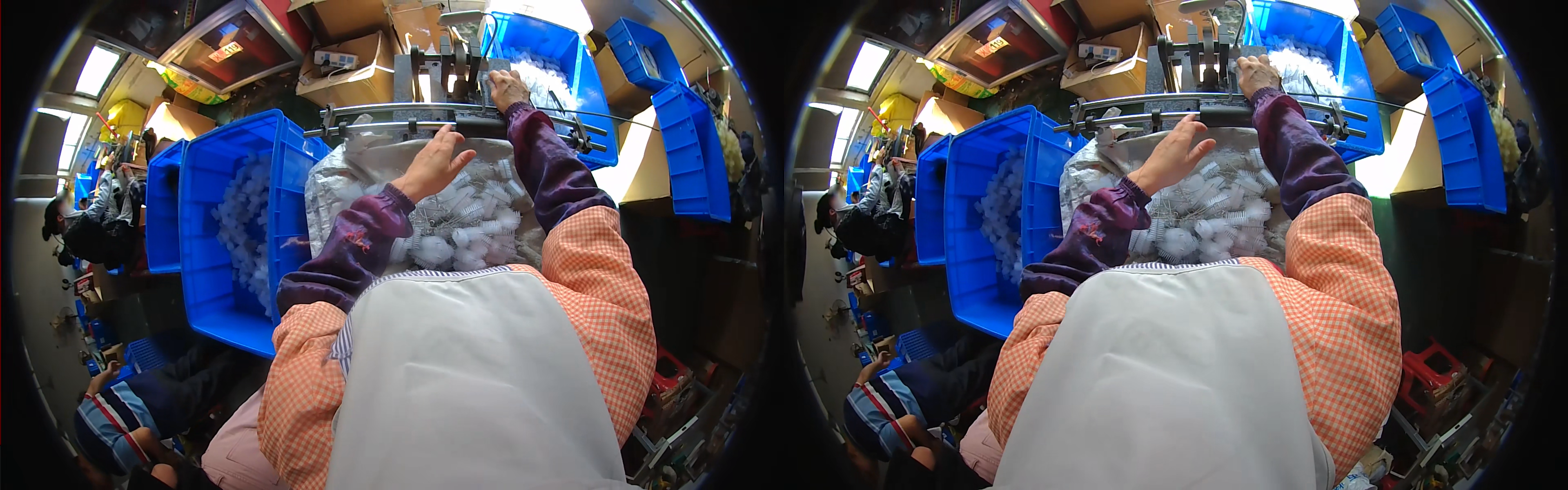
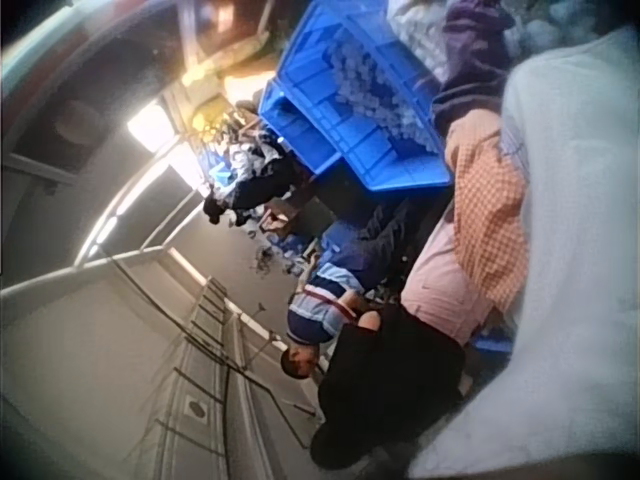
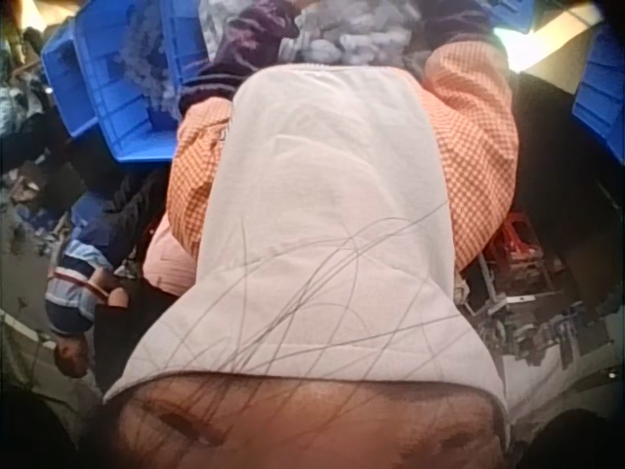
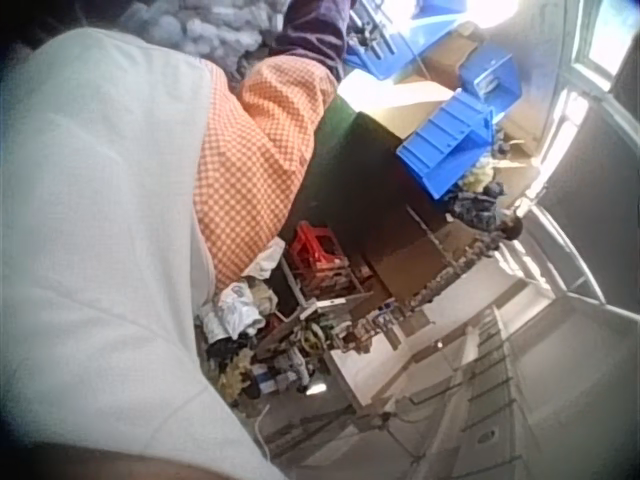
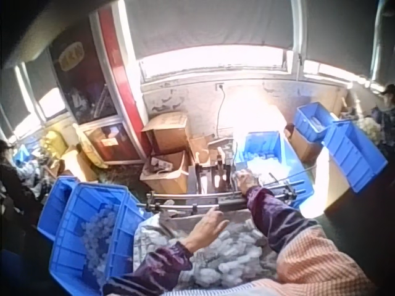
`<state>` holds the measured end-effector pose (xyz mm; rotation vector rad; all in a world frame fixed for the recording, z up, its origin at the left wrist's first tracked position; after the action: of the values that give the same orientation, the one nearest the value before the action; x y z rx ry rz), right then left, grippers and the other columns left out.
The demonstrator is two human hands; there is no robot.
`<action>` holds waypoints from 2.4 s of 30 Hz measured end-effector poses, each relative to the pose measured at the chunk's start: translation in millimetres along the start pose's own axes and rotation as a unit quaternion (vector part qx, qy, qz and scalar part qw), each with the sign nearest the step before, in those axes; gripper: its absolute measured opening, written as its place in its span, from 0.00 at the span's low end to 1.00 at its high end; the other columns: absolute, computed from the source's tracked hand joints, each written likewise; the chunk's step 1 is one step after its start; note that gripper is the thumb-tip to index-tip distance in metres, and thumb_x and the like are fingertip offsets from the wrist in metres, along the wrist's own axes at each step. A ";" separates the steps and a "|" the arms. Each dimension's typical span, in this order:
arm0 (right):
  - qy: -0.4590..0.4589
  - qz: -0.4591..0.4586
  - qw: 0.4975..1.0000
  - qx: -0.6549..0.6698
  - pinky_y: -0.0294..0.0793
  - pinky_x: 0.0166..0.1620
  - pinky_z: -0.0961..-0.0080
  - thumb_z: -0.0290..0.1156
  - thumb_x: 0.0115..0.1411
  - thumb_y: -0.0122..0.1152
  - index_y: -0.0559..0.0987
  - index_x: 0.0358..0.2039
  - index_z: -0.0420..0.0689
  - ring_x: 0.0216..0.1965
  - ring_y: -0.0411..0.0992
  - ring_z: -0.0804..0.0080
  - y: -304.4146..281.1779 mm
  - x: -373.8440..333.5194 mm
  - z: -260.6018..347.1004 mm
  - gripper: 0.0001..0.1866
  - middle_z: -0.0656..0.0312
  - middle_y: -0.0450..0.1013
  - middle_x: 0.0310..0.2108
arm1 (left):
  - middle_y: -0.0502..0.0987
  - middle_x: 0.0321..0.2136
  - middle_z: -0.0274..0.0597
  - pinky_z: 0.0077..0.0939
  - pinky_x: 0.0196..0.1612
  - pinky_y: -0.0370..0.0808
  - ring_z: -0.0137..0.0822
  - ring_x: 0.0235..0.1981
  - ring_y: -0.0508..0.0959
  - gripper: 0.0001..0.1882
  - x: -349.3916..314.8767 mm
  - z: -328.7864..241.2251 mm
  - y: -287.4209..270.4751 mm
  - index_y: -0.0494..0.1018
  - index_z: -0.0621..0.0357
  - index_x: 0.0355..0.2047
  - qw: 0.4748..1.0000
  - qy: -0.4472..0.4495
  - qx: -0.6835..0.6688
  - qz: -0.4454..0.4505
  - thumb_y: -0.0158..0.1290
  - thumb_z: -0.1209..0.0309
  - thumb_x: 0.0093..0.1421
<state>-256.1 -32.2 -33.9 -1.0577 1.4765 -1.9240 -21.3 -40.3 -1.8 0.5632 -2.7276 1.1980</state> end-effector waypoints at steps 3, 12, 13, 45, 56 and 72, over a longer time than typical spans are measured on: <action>-0.003 0.000 1.000 -0.006 0.65 0.46 0.64 0.39 0.56 0.49 0.74 0.37 0.50 0.46 0.65 0.60 0.7 3.1 3.2 0.11 0.62 0.71 0.38 | 0.58 0.51 0.71 0.36 0.53 0.62 0.59 0.54 0.60 0.23 4.6 0.1 6.0 0.64 0.67 0.43 0.999 -0.009 -0.027 0.015 0.46 0.56 0.59; -0.045 -0.016 0.999 0.004 0.64 0.45 0.64 0.38 0.56 0.48 0.73 0.35 0.48 0.45 0.64 0.60 -3.5 2.4 7.9 0.10 0.62 0.71 0.37 | 0.58 0.51 0.72 0.37 0.52 0.63 0.60 0.53 0.61 0.23 7.4 -0.8 6.1 0.65 0.64 0.42 0.999 -0.007 -0.025 0.024 0.44 0.55 0.60; -0.051 -0.020 0.998 0.007 0.64 0.45 0.64 0.38 0.56 0.48 0.73 0.35 0.49 0.45 0.64 0.61 -2.9 2.7 8.0 0.10 0.62 0.71 0.37 | 0.58 0.51 0.73 0.37 0.52 0.63 0.60 0.53 0.62 0.23 7.2 -0.9 6.0 0.66 0.64 0.42 0.999 -0.009 -0.023 0.024 0.44 0.55 0.60; 0.026 0.092 0.990 0.106 0.50 0.52 0.55 0.45 0.53 0.53 0.77 0.37 0.52 0.48 0.66 0.65 21.8 22.6 -16.6 0.15 0.61 0.74 0.36 | 0.59 0.48 0.75 0.36 0.47 0.67 0.59 0.47 0.68 0.20 8.1 -2.0 8.0 0.69 0.64 0.38 1.000 -0.003 0.002 0.024 0.46 0.56 0.58; 0.020 0.094 0.991 0.097 0.47 0.55 0.56 0.44 0.54 0.50 0.77 0.37 0.53 0.50 0.65 0.67 21.5 22.8 -17.3 0.15 0.61 0.74 0.37 | 0.57 0.51 0.73 0.35 0.44 0.69 0.60 0.40 0.72 0.20 7.8 -5.7 10.0 0.69 0.61 0.37 0.999 -0.007 0.033 0.037 0.46 0.54 0.58; 0.044 0.016 0.996 0.077 0.50 0.54 0.58 0.42 0.54 0.52 0.77 0.35 0.53 0.47 0.67 0.68 10.3 8.3 -7.4 0.11 0.59 0.73 0.36 | 0.54 0.53 0.72 0.35 0.45 0.68 0.61 0.42 0.71 0.18 7.0 -2.6 12.7 0.69 0.60 0.35 0.999 -0.010 0.017 0.037 0.47 0.56 0.58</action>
<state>-267.6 -37.3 -42.2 -0.8860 1.3569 -2.0495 -32.6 -32.6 -7.0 0.4857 -2.7718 1.2644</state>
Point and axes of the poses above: each hand's wrist, its own x-axis towards the middle knuckle, its own y-axis out of the palm, z = x × y, the point moved 7 cm from there along x, towards the middle knuckle
